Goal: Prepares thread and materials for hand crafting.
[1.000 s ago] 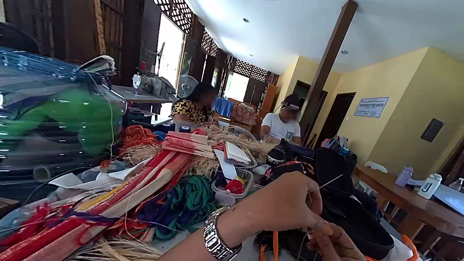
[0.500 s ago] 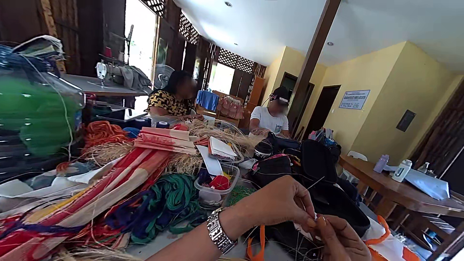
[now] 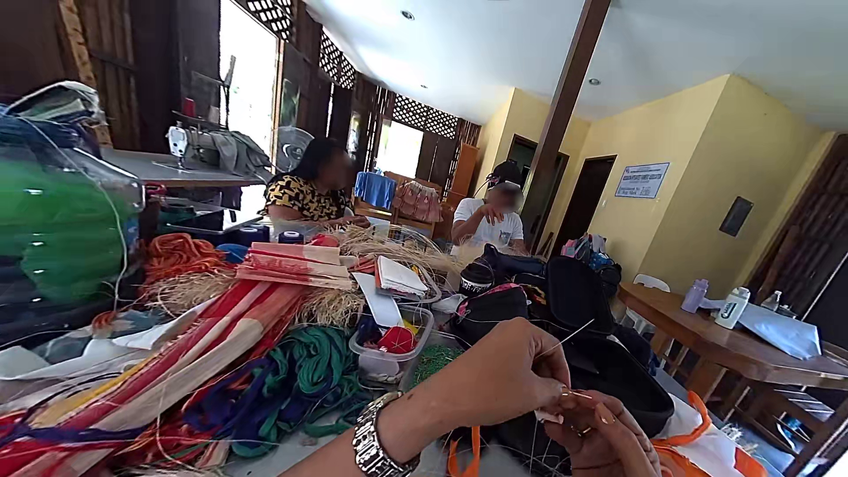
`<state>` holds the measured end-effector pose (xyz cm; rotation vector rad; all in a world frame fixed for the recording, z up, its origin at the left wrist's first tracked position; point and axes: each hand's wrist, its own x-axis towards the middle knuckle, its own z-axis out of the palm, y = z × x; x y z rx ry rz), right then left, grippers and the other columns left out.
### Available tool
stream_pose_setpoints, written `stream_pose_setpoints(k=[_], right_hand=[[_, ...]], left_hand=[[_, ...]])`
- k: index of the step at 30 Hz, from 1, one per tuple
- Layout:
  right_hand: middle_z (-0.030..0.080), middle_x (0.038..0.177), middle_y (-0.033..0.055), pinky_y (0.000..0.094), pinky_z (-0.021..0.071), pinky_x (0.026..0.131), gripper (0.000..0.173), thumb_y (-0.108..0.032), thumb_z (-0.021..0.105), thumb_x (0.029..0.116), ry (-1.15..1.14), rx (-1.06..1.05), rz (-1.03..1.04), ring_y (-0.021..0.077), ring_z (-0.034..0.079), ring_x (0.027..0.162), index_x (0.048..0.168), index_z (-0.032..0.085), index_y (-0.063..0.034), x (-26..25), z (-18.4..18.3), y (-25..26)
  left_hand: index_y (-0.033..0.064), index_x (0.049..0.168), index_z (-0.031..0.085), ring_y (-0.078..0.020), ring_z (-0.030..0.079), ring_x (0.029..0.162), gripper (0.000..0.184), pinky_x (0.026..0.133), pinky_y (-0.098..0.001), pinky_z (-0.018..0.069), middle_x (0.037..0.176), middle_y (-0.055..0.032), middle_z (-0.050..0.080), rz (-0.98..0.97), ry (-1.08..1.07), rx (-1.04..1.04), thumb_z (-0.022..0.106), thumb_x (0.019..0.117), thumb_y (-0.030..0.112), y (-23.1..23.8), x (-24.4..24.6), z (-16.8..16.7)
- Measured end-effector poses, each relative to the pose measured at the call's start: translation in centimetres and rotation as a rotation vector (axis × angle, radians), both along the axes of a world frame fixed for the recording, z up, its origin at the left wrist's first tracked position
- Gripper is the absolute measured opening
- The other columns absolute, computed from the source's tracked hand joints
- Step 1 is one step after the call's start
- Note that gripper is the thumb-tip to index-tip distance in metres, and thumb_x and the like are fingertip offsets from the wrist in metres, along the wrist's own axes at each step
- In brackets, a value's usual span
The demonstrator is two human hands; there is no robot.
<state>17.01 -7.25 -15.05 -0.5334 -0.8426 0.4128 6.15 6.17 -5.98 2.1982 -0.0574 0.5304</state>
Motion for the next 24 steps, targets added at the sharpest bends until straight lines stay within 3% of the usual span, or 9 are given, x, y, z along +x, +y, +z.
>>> stream_pose_setpoints(k=[9,24], right_hand=[[0.077,0.092,0.0157,0.0338,0.0645,0.072,0.023,-0.010,0.056,0.0998,0.023,0.014,0.023,0.0206,0.077,0.085,0.095,0.077,-0.0034,0.22,-0.08,0.04],[0.077,0.092,0.0157,0.0352,0.0647,0.074,0.019,-0.010,0.060,0.0979,0.032,0.039,0.043,0.0207,0.077,0.085,0.096,0.077,-0.0021,0.37,-0.22,-0.02]], left_hand=[[0.0050,0.092,0.071,0.0037,0.059,0.061,0.001,0.057,-0.0132,0.0484,0.071,0.0053,0.065,0.020,-0.003,0.022,0.071,0.0929,0.005,-0.36,0.23,-0.31],[0.0052,0.091,0.071,0.0045,0.055,0.060,0.002,0.057,-0.0125,0.0452,0.072,0.0051,0.064,0.047,-0.027,0.064,0.071,0.0925,0.006,-0.96,0.16,-0.47]])
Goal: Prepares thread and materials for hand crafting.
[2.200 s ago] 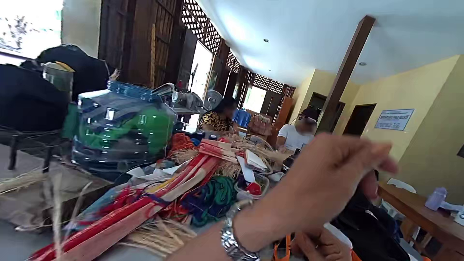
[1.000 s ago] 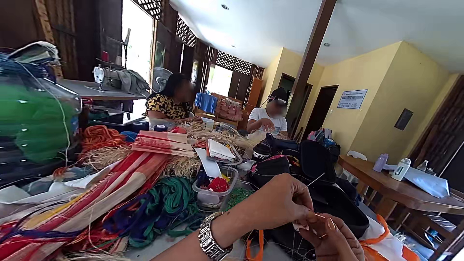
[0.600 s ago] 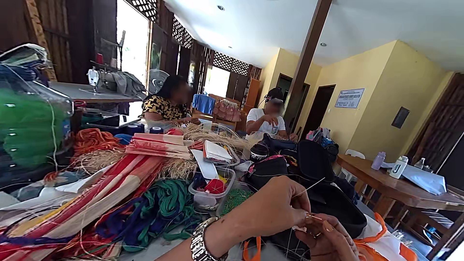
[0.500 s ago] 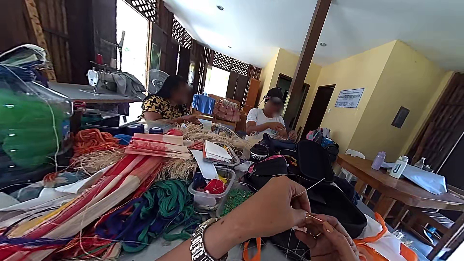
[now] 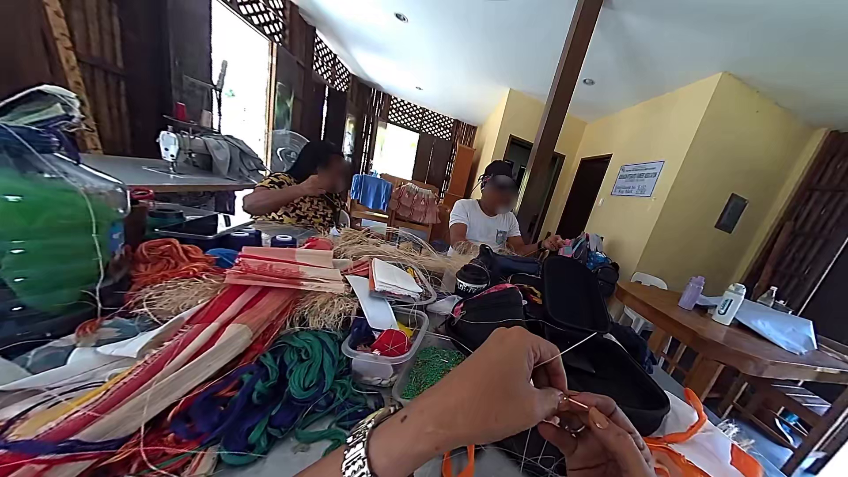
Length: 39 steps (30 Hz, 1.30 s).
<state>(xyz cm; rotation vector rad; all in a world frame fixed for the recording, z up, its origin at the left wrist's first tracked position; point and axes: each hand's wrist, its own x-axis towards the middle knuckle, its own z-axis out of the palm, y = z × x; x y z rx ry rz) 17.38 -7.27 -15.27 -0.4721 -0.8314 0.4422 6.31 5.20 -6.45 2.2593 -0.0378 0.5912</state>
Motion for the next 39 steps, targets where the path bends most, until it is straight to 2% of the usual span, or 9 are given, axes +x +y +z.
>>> stream_pose_setpoints(k=[7,19,27,39], right_hand=[[0.077,0.093,0.0147,0.0347,0.0645,0.074,0.019,-0.010,0.060,0.0979,-0.025,-0.013,-0.007,0.0204,0.077,0.085,0.096,0.078,-0.0041,-0.02,0.01,-0.10],[0.077,0.093,0.0150,0.0343,0.0647,0.074,0.017,-0.009,0.062,0.0969,-0.022,0.007,0.006,0.0199,0.077,0.085,0.096,0.078,-0.0030,0.00,-0.05,-0.09],[0.076,0.096,0.0164,0.0347,0.0644,0.075,0.019,-0.013,0.062,0.0971,-0.031,0.010,0.035,0.0208,0.077,0.087,0.098,0.078,-0.0024,0.33,-0.08,-0.17],[0.077,0.096,0.0148,0.0339,0.0646,0.075,0.016,-0.010,0.064,0.0965,-0.037,0.011,0.025,0.0195,0.077,0.087,0.097,0.078,-0.0029,0.22,-0.13,-0.13]], left_hand=[[0.0045,0.091,0.071,0.0040,0.057,0.063,0.002,0.058,-0.0126,0.0467,0.074,0.0039,0.065,-0.004,-0.019,0.024,0.071,0.0926,0.006,-0.09,-0.11,-0.07],[0.0059,0.090,0.071,0.0050,0.053,0.059,0.002,0.055,-0.0118,0.0427,0.071,0.0060,0.063,0.001,-0.023,0.030,0.071,0.0918,0.006,-0.18,-0.12,-0.11],[0.0056,0.090,0.071,0.0054,0.055,0.061,0.002,0.056,-0.0112,0.0444,0.071,0.0057,0.063,0.008,-0.028,0.029,0.071,0.0917,0.006,-0.16,-0.04,-0.18],[0.0054,0.089,0.070,0.0048,0.055,0.060,0.003,0.056,-0.0117,0.0451,0.070,0.0053,0.063,-0.001,-0.038,0.022,0.071,0.0918,0.006,-0.17,-0.11,-0.27]])
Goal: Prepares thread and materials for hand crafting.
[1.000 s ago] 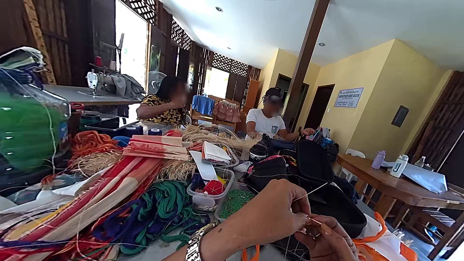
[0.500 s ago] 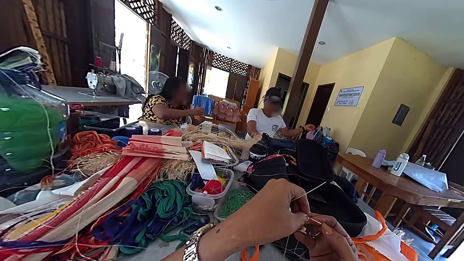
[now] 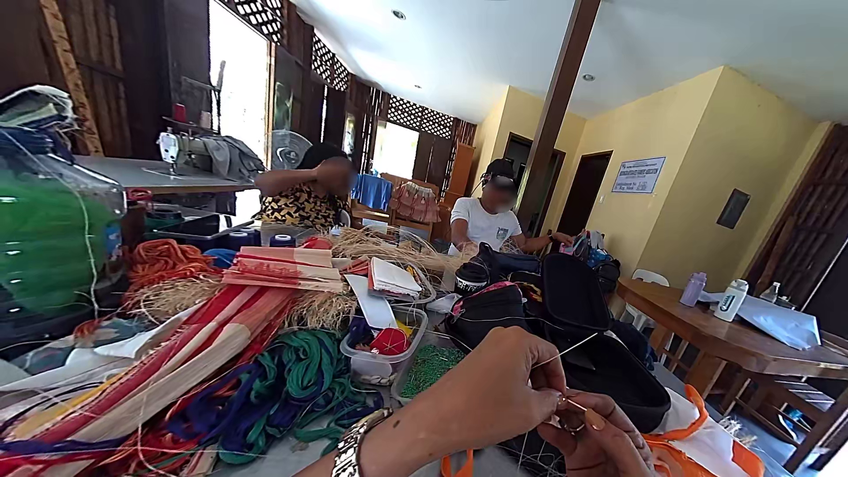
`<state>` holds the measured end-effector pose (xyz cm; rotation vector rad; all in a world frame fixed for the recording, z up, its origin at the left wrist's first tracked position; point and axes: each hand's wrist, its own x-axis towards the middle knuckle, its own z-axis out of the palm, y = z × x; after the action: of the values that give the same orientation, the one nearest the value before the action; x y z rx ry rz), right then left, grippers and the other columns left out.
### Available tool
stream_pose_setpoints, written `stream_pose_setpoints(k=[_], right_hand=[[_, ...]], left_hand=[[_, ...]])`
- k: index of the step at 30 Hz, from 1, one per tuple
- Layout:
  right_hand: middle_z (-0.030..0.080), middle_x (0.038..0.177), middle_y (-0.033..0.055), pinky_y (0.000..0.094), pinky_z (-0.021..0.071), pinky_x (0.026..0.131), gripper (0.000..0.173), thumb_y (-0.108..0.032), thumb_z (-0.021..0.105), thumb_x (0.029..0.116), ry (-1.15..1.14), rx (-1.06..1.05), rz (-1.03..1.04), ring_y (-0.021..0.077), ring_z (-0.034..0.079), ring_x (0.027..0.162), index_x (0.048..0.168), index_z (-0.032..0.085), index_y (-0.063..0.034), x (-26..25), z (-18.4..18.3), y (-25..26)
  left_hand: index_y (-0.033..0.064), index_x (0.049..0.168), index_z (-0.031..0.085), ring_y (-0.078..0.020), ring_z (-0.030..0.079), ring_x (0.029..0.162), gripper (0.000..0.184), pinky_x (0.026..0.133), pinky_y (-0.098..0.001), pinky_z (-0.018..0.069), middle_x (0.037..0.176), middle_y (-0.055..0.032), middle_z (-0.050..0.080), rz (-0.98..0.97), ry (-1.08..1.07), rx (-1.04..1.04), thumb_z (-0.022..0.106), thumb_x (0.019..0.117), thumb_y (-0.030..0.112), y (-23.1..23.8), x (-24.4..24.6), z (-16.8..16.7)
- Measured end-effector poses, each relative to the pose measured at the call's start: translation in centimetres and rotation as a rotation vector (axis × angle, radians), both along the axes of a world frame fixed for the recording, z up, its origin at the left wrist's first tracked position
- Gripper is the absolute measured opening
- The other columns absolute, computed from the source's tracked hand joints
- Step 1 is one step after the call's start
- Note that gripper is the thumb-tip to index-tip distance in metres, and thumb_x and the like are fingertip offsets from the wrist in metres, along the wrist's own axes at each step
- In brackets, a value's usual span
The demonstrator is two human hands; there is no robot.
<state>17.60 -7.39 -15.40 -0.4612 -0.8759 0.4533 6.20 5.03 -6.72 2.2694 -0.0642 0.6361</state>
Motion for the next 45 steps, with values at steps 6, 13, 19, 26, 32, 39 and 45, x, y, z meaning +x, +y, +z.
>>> stream_pose_setpoints(k=[6,13,19,26,32,39,45], right_hand=[[0.076,0.097,0.0155,0.0340,0.0645,0.075,0.016,-0.012,0.066,0.0956,-0.013,0.016,0.016,0.0200,0.077,0.088,0.099,0.078,-0.0027,0.13,-0.10,0.00],[0.076,0.097,0.0161,0.0346,0.0646,0.075,0.017,-0.012,0.065,0.0961,-0.013,0.016,0.017,0.0207,0.077,0.089,0.099,0.078,-0.0023,0.12,-0.09,-0.04],[0.076,0.098,0.0159,0.0340,0.0645,0.076,0.016,-0.012,0.067,0.0956,-0.017,0.021,0.028,0.0202,0.077,0.089,0.100,0.078,-0.0023,0.11,-0.05,-0.08],[0.076,0.097,0.0154,0.0346,0.0647,0.075,0.015,-0.011,0.066,0.0956,-0.017,0.011,0.011,0.0201,0.077,0.087,0.100,0.078,-0.0032,0.10,-0.13,-0.03],[0.077,0.096,0.0156,0.0346,0.0648,0.074,0.014,-0.008,0.066,0.0951,-0.005,0.003,0.005,0.0200,0.077,0.086,0.099,0.078,-0.0029,0.03,-0.12,0.05],[0.077,0.097,0.0143,0.0342,0.0648,0.073,0.015,-0.011,0.065,0.0965,-0.039,0.009,0.008,0.0195,0.077,0.087,0.099,0.079,-0.0046,0.11,-0.19,0.01],[0.077,0.094,0.0120,0.0330,0.0650,0.070,0.020,-0.003,0.059,0.0976,-0.029,-0.036,-0.071,0.0176,0.077,0.082,0.095,0.079,-0.0054,-0.31,-0.01,0.09]], left_hand=[[0.0057,0.090,0.071,0.0051,0.056,0.061,0.002,0.057,-0.0115,0.0457,0.072,0.0056,0.064,0.004,0.002,-0.001,0.071,0.0914,0.006,-0.05,-0.05,0.01],[0.0064,0.089,0.071,0.0055,0.055,0.060,0.003,0.056,-0.0110,0.0444,0.071,0.0062,0.063,0.010,-0.005,0.008,0.071,0.0913,0.006,-0.03,-0.02,-0.07],[0.0057,0.089,0.071,0.0054,0.056,0.061,0.002,0.057,-0.0109,0.0450,0.071,0.0058,0.064,0.004,-0.004,0.009,0.071,0.0914,0.006,-0.07,-0.08,-0.01],[0.0058,0.089,0.071,0.0053,0.055,0.060,0.002,0.056,-0.0113,0.0442,0.070,0.0062,0.063,0.005,0.004,0.008,0.071,0.0916,0.006,-0.04,-0.09,-0.04],[0.0057,0.089,0.070,0.0053,0.054,0.059,0.002,0.055,-0.0110,0.0437,0.070,0.0060,0.062,0.005,-0.001,0.012,0.071,0.0912,0.005,-0.04,-0.15,-0.07],[0.0048,0.089,0.071,0.0058,0.054,0.060,0.002,0.056,-0.0104,0.0439,0.071,0.0054,0.063,-0.001,-0.005,0.016,0.071,0.0917,0.006,-0.05,-0.27,-0.03],[0.0023,0.092,0.071,0.0040,0.055,0.062,0.003,0.058,-0.0123,0.0447,0.073,0.0025,0.065,-0.009,0.026,0.020,0.070,0.0927,0.005,-0.06,-0.43,0.19]])
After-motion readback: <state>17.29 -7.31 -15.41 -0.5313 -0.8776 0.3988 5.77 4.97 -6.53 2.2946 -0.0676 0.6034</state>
